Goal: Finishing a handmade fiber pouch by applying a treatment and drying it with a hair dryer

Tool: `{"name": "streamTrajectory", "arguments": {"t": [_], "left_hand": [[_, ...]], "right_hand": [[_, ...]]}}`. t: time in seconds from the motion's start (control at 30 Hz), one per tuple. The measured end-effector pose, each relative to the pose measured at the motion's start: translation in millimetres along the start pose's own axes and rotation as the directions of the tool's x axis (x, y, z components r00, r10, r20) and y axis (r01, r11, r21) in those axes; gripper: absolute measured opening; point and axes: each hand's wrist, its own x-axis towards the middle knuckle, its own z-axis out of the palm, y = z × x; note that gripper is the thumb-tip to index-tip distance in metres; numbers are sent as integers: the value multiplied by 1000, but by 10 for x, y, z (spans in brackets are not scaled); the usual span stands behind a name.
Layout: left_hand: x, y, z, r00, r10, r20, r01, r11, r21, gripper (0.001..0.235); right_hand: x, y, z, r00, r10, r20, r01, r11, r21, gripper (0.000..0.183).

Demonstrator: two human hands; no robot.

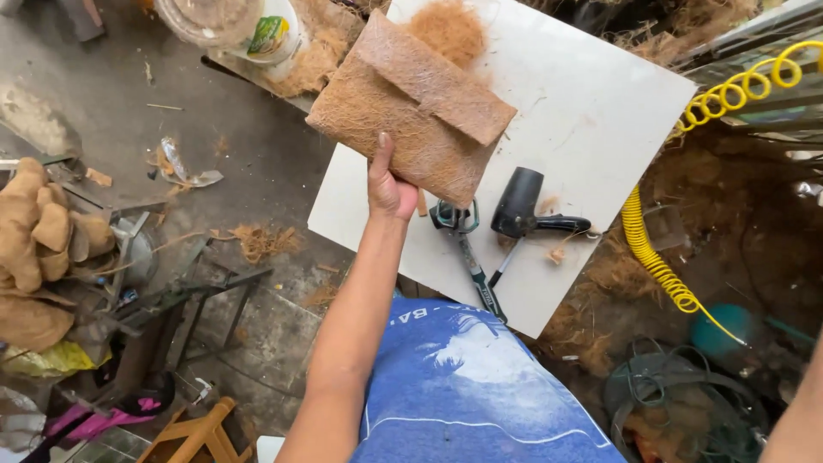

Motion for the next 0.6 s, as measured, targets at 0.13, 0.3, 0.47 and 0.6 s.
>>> {"name": "streamTrajectory", "arguments": {"t": [0.13,0.3,0.47,0.6], "left_hand": [[59,26,-62,998,-27,53,28,1000,-6,46],[-36,110,118,980,-191,63,191,982,0,76],[-164,318,23,941,-229,249,211,973,97,66],[-120,579,-279,905,-344,251,307,935,176,62]], "right_hand": [[-67,-446,747,999,-14,50,17,997,-69,88],[-391,-987,1591,999,47,21,-42,981,-189,96],[-649,-1393,2273,995,-65,75,80,970,-228,91],[-851,-1545,2539,989,106,104,-84,977,-195,100]]}}
